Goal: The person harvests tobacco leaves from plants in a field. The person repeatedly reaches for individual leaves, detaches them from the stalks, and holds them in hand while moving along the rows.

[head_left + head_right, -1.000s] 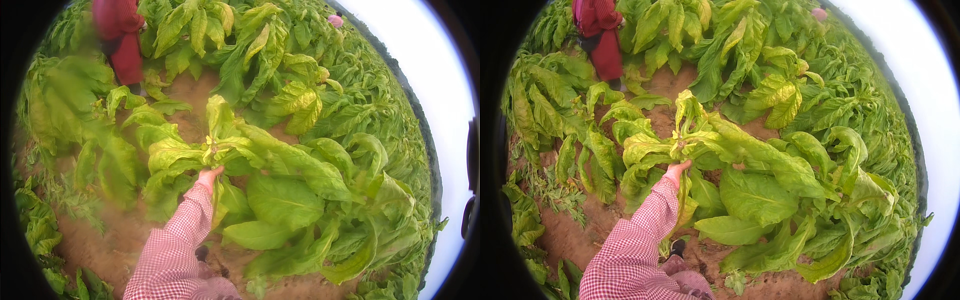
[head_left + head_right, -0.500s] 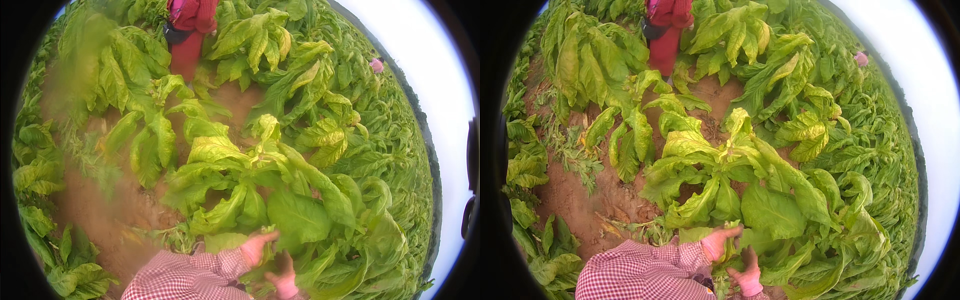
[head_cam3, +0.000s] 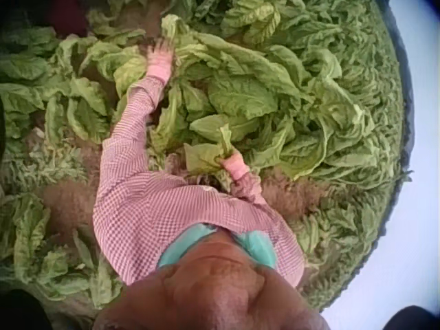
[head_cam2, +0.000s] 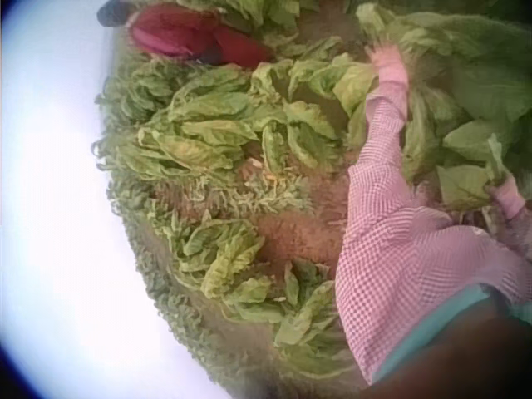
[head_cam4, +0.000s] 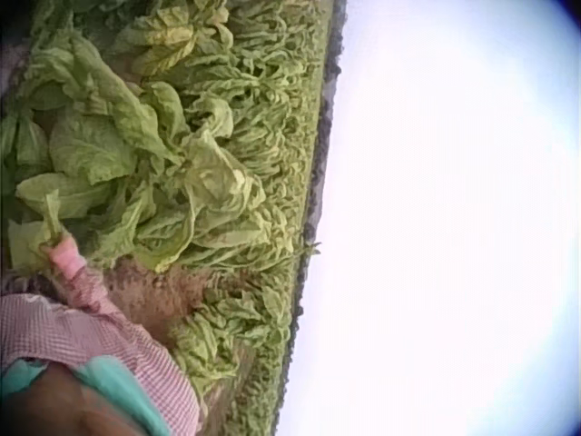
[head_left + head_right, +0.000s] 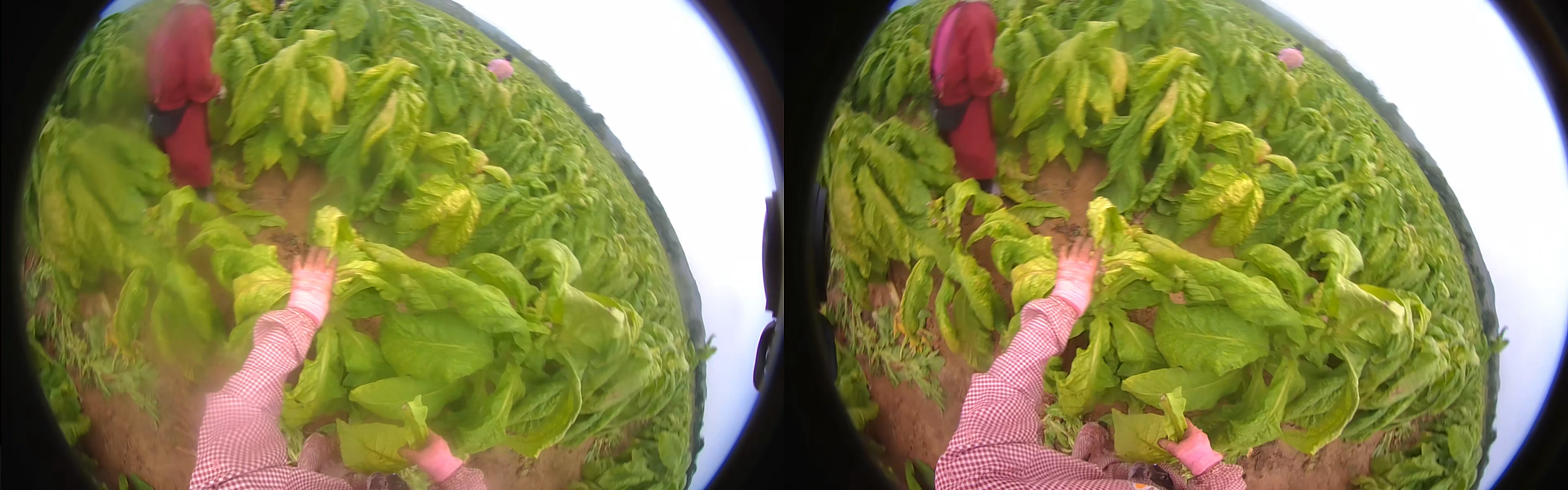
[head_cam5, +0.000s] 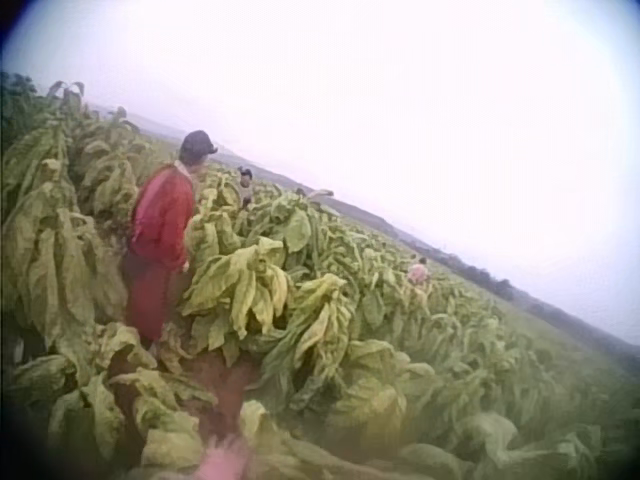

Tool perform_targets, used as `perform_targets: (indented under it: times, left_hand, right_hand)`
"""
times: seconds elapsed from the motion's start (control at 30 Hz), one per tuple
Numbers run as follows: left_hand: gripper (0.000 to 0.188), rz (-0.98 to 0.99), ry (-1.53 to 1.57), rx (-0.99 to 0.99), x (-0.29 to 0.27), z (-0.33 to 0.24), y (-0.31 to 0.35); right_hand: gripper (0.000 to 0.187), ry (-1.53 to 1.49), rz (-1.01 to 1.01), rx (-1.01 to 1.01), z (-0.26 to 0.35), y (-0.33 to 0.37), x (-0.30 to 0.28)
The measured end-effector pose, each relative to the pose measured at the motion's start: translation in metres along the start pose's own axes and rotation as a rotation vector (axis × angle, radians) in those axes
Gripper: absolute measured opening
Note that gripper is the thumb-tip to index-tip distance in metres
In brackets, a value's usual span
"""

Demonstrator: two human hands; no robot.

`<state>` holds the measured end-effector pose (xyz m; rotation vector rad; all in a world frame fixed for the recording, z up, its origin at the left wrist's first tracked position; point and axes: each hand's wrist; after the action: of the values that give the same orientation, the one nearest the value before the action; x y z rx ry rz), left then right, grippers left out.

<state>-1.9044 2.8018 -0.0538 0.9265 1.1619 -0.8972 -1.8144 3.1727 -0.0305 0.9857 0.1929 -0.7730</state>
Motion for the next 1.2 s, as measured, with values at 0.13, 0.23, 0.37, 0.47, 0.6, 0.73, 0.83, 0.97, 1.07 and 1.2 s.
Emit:
perform_targets:
  times: [0.13,0.23,0.37,0.47,0.6,0.73,0.83,0.97,1.07,1.2]
  left_hand:
    - [0.05,-0.026,-0.851,-0.033,0.08,0.048,-0.072]
    - [0.038,0.023,-0.342,0.289,0.021,0.016,-0.063]
    - [0.024,0.051,-0.29,0.192,0.056,0.029,-0.09]
    - [0.015,-0.001,-0.261,0.144,0.058,0.017,-0.069]
    - [0.015,0.092,-0.179,-0.021,0.081,0.016,-0.047]
    - [0.028,0.037,0.215,-0.035,0.005,-0.033,0.013]
    - [0.035,-0.127,0.786,0.004,-0.012,-0.081,0.061]
    - [0.039,0.223,1.401,0.187,-0.051,-0.181,0.15]
    - [0.036,0.173,1.622,0.274,-0.051,-0.259,0.212]
    - [0.034,0.204,1.938,0.267,-0.039,-0.348,0.279]
  right_hand:
    - [0.077,0.32,-0.072,0.114,-0.005,0.011,-0.019]
    - [0.079,0.265,-0.115,0.265,-0.039,0.021,-0.022]
    - [0.079,0.26,-0.062,0.359,-0.053,0.023,-0.02]
    - [0.079,0.281,-0.059,0.314,-0.093,0.016,-0.002]
    - [0.077,0.154,-0.037,0.265,-0.065,0.042,-0.023]
    - [0.079,0.065,-0.118,0.233,-0.083,0.048,-0.027]
    - [0.081,-0.106,-0.231,0.097,-0.099,0.052,-0.033]
    - [0.087,-0.408,-0.322,-0.091,-0.109,0.063,-0.047]
    - [0.08,-0.359,-0.366,-0.207,-0.114,0.078,-0.056]
    - [0.068,-0.54,-0.35,-0.465,-0.164,0.091,-0.058]
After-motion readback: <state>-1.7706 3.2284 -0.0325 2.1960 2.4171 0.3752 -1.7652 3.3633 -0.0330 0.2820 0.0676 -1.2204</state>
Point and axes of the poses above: each hand's wrist, its own y-axis away from the middle knuckle, its own x-axis out of the palm, z = x × y, and after that the axes turned 7 degrees about x, right-handed
